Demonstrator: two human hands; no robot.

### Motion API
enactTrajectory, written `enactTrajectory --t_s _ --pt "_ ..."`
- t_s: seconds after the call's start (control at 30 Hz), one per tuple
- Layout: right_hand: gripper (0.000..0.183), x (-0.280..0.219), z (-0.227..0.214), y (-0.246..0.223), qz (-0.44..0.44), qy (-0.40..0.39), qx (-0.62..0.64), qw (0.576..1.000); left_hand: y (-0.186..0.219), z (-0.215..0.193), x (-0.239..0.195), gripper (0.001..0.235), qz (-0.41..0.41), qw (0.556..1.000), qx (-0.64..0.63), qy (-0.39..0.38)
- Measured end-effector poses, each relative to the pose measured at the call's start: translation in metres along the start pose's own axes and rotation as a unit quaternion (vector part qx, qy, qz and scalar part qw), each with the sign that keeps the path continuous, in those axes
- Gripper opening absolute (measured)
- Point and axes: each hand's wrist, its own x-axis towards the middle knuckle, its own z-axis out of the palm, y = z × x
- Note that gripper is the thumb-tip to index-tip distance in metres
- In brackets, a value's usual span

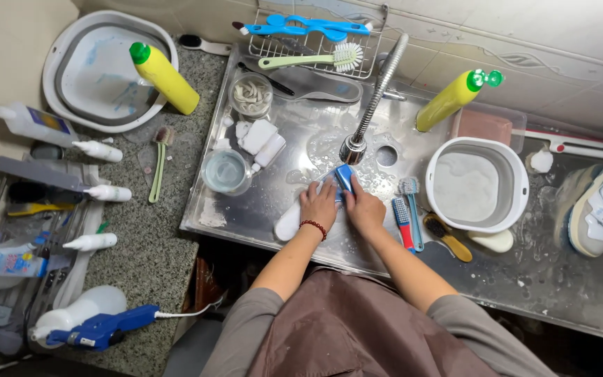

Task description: The person cleans a white shoe insole in a kitchen sink. They rinse the insole under running water, apply liquid soap from a yellow bottle, and scrub it with a blue brush. The person rinses the insole again and continues scrubbing both sides before rinsing it thoroughly under the tap.

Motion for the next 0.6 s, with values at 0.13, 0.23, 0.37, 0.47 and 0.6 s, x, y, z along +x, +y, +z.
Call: enactTrajectory --t_s 0.13,0.23,0.37,0.47,0.6 --pt "0.050 0.012 0.006 -0.014 0.049 0.016 0.013 0.999 0.005 0.000 -0.003 0.049 -0.025 0.999 0.026 -0.026" --pt "0.053 0.022 0.002 -0.019 0.045 -0.017 -0.003 0.999 0.002 0.005 -0.001 0.044 -0.036 0.999 0.025 0.006" --pt "0.050 -0.004 -0.008 -0.010 0.060 -0.020 0.003 0.998 0.005 -0.020 -0.006 0.052 -0.044 0.999 -0.001 -0.030" --pt "0.054 -0.021 -0.022 0.004 0.060 -0.023 0.017 0.998 0.004 -0.029 -0.002 0.063 -0.046 0.998 -0.030 -0.025" --pt "0.053 -0.016 -0.024 0.018 0.003 -0.053 -0.011 0.999 0.001 -0.030 -0.017 0.064 -0.019 0.998 -0.020 -0.065"
